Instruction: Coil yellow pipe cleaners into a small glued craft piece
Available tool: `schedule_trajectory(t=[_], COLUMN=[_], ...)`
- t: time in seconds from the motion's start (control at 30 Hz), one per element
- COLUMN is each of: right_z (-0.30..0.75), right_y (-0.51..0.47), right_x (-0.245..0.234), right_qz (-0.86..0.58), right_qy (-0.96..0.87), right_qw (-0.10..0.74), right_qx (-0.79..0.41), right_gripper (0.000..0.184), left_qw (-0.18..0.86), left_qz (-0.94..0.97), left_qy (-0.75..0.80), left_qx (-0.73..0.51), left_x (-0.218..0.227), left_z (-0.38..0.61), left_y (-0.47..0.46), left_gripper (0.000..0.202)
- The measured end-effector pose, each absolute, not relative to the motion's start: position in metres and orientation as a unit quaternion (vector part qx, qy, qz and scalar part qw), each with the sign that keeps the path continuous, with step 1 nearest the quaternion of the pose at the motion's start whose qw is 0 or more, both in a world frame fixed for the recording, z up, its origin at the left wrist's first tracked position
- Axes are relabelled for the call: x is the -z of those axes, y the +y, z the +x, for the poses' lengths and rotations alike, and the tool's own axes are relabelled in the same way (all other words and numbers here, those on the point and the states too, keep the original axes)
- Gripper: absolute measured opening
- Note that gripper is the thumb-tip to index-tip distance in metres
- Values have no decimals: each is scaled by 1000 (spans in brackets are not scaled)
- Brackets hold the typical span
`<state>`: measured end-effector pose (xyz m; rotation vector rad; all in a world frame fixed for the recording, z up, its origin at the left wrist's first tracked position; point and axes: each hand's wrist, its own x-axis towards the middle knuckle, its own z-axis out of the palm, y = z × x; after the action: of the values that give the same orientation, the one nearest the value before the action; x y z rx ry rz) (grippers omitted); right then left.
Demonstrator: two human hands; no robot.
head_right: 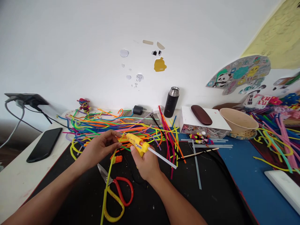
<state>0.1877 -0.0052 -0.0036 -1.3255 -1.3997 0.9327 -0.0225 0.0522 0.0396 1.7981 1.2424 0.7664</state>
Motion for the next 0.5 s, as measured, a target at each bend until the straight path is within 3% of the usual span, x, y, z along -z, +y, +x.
schedule_trajectory(t=[0.5], right_z=[186], right_y=[-7], right_x=[6], right_qz=[-552], right_qy=[-611], right_qw=[442], right_qx=[-356], right_gripper=[43], left_qw=[384], left_qz=[719], left_qy=[500], left_qx=[-293], left_x=[-42], left_z=[-22], left_y=[53], left_gripper=[29])
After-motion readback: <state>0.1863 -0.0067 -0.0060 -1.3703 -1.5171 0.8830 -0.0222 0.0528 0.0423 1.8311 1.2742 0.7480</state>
